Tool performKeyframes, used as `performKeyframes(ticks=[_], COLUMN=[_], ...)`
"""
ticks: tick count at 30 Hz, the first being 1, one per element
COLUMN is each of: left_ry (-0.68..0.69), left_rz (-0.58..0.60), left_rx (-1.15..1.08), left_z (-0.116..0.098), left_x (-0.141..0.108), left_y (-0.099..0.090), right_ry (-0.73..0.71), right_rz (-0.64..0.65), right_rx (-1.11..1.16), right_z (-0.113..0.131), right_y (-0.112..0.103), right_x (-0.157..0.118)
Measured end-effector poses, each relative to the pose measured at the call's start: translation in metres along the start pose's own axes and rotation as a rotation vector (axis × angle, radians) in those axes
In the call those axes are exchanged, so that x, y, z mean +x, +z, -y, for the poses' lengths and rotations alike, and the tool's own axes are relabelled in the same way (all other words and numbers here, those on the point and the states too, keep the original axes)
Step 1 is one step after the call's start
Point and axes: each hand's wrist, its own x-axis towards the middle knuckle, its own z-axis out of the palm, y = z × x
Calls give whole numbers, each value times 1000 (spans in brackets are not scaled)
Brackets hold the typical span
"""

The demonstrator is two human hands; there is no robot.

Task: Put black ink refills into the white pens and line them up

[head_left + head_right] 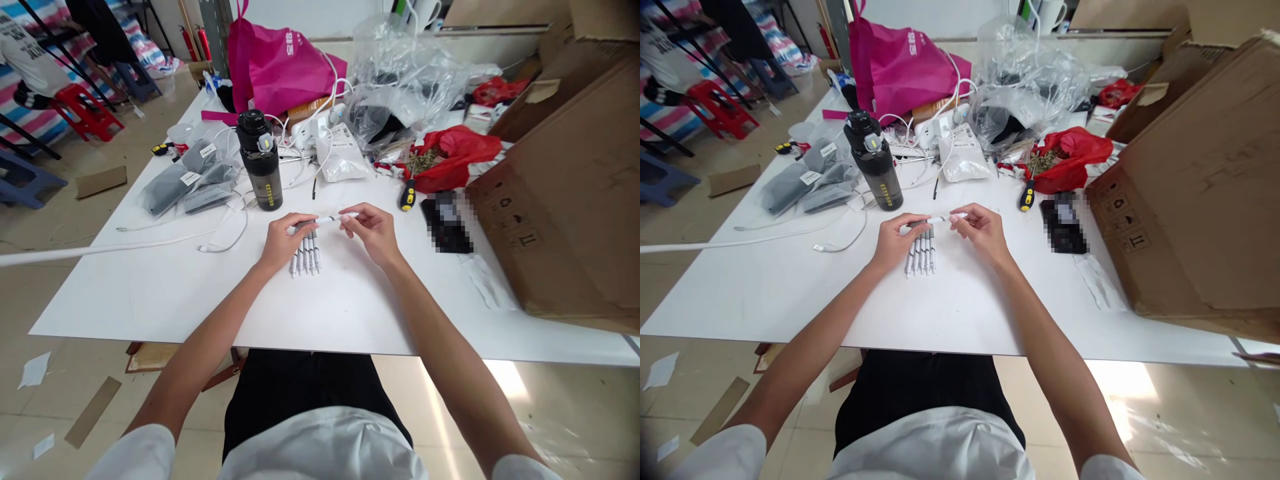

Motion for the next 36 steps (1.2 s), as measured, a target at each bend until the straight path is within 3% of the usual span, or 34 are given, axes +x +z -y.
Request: performKeyframes(ticks=[4, 10, 16, 21, 24, 32, 36], left_ry=[4, -82, -26, -79, -76, 252, 313], left_rz=[11, 20, 10, 33, 32, -43, -87], left_rx=[-32, -121, -69, -164, -169, 142, 257], left_z=[-3, 0, -6, -6, -4, -4, -1], left_x=[-2, -1, -4, -1, 0, -13, -14], left_y=[1, 2, 5, 3, 3, 15, 16], right_ry=[-18, -43, -35, -16, -21, -55, -27], right_rz=[-71, 21, -150, 32, 16, -151, -185], right_rx=[15, 146, 90, 167, 191, 184, 159], right_z=[-6, -4, -8, 3, 6, -2, -1], right_y=[4, 14, 19, 21, 22, 31, 36], right_x=[-1, -1, -2, -6, -7, -9, -11])
